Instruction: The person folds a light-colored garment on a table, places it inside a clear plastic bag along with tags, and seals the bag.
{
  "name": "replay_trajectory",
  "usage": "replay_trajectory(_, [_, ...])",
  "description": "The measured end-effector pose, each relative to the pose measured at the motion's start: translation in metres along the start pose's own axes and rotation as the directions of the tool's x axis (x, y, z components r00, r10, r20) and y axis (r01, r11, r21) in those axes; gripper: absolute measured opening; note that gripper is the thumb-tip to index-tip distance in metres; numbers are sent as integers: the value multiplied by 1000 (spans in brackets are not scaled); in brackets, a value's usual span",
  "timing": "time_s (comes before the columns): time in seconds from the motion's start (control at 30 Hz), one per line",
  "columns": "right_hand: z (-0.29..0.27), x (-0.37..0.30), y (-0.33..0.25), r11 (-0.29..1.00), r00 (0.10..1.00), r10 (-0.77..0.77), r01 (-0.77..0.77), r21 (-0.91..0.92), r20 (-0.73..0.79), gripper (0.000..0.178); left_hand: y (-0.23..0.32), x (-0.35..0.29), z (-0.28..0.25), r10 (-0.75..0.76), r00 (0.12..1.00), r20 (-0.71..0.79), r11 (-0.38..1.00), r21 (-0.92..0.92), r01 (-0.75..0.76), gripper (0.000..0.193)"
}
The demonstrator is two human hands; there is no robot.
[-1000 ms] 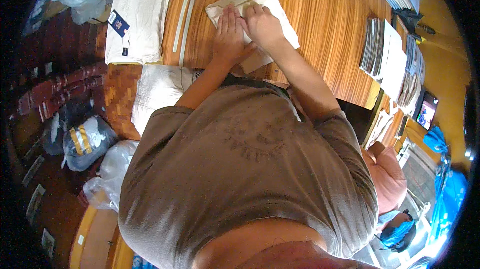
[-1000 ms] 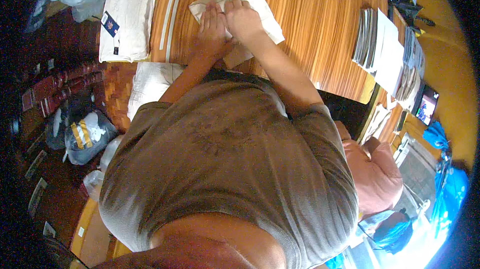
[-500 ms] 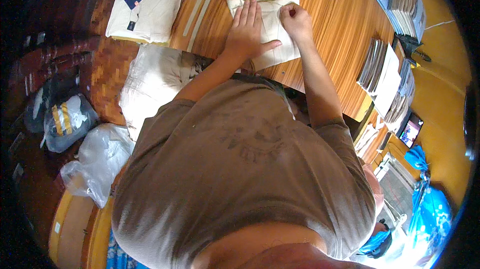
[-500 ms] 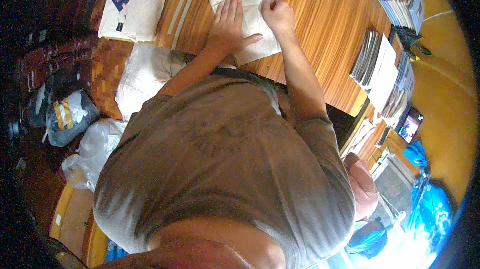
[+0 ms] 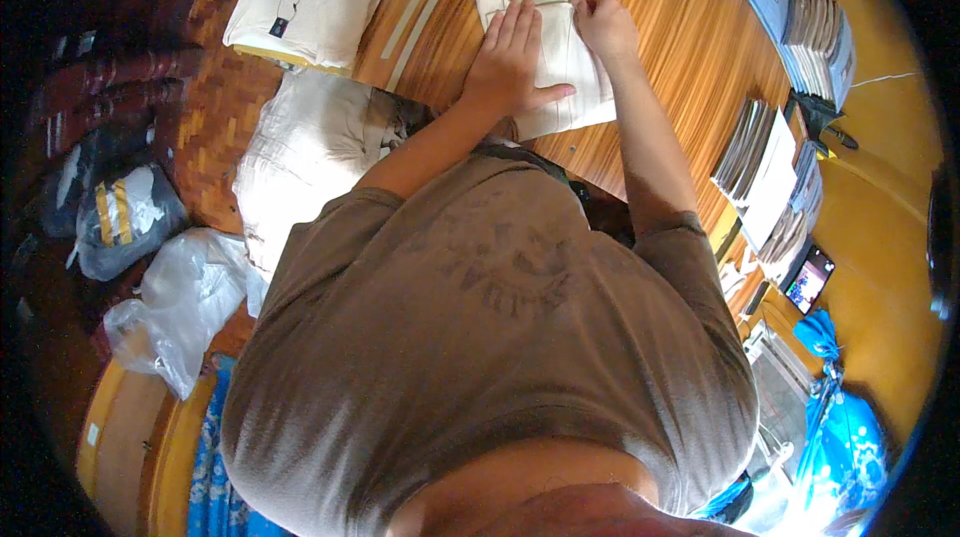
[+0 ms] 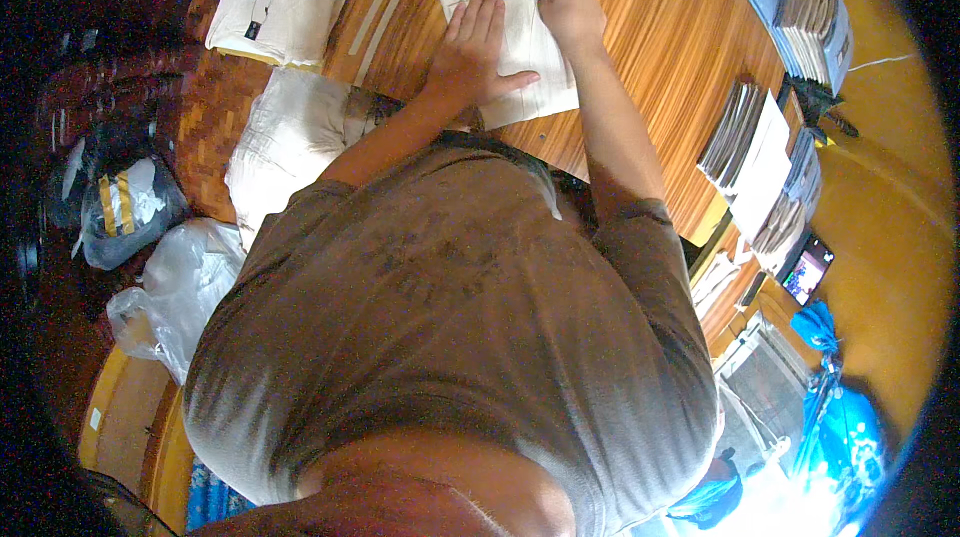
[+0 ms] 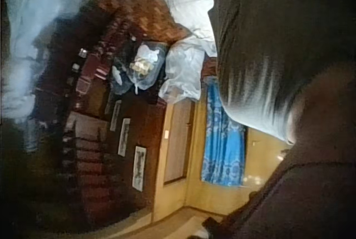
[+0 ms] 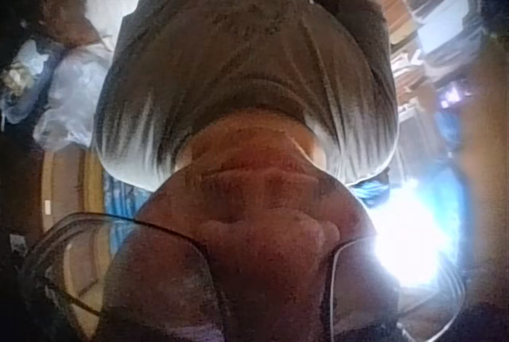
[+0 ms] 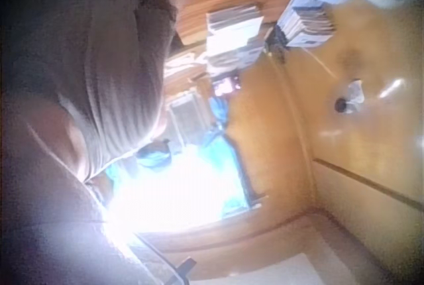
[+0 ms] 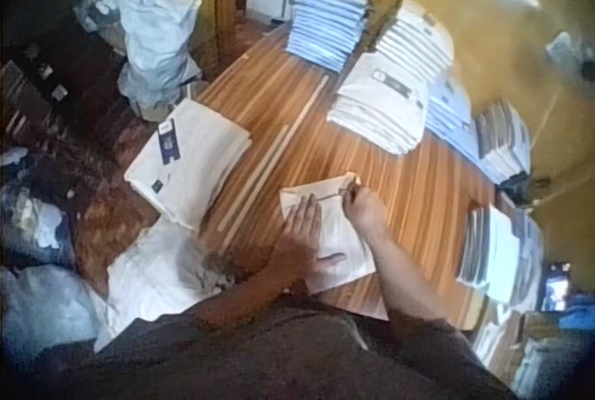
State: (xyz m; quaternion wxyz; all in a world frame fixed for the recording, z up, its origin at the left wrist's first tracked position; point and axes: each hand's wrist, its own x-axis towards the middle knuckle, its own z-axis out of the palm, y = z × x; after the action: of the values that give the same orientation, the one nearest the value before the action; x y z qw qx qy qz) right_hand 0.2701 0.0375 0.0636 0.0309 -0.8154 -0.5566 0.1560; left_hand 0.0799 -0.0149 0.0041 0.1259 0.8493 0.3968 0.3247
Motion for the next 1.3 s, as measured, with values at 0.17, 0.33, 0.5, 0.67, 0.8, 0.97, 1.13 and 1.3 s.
replay_trajectory(0.17, [7,16,-1,688,683,-707,724,43,-185,30,2,1,-1,14,1000,-6,1000,-10,-14,118])
replay_trajectory(0.33, [-21,56,17,779,740,-578,626,-36,345,28,1,3,-5,6,1000,15,1000,-26,-5,119])
replay_trajectory(0.5, [-31,63,25,803,774,-596,573,166,213,34,2,2,-4,9,1000,20,1000,-14,-9,120])
replay_trajectory(0.67, [-23,60,2,728,585,-668,640,244,460,31,2,1,-3,13,999,46,1000,-26,-12,120])
replay_trajectory(0.8, [-46,66,-1,800,613,-467,600,9,637,28,2,1,-5,-2,999,50,1000,10,1,119])
replay_trajectory(0.97, [-33,74,25,746,622,-662,490,451,419,34,2,0,-2,15,1000,27,1000,1,-15,118])
replay_trajectory(1.13, [-24,70,-13,797,581,-539,585,148,609,49,2,0,-4,12,999,39,1000,3,-12,116])
replay_trajectory(1.3, [-50,70,2,813,539,-480,570,120,693,40,2,-1,0,9,1000,26,1000,2,-9,114])
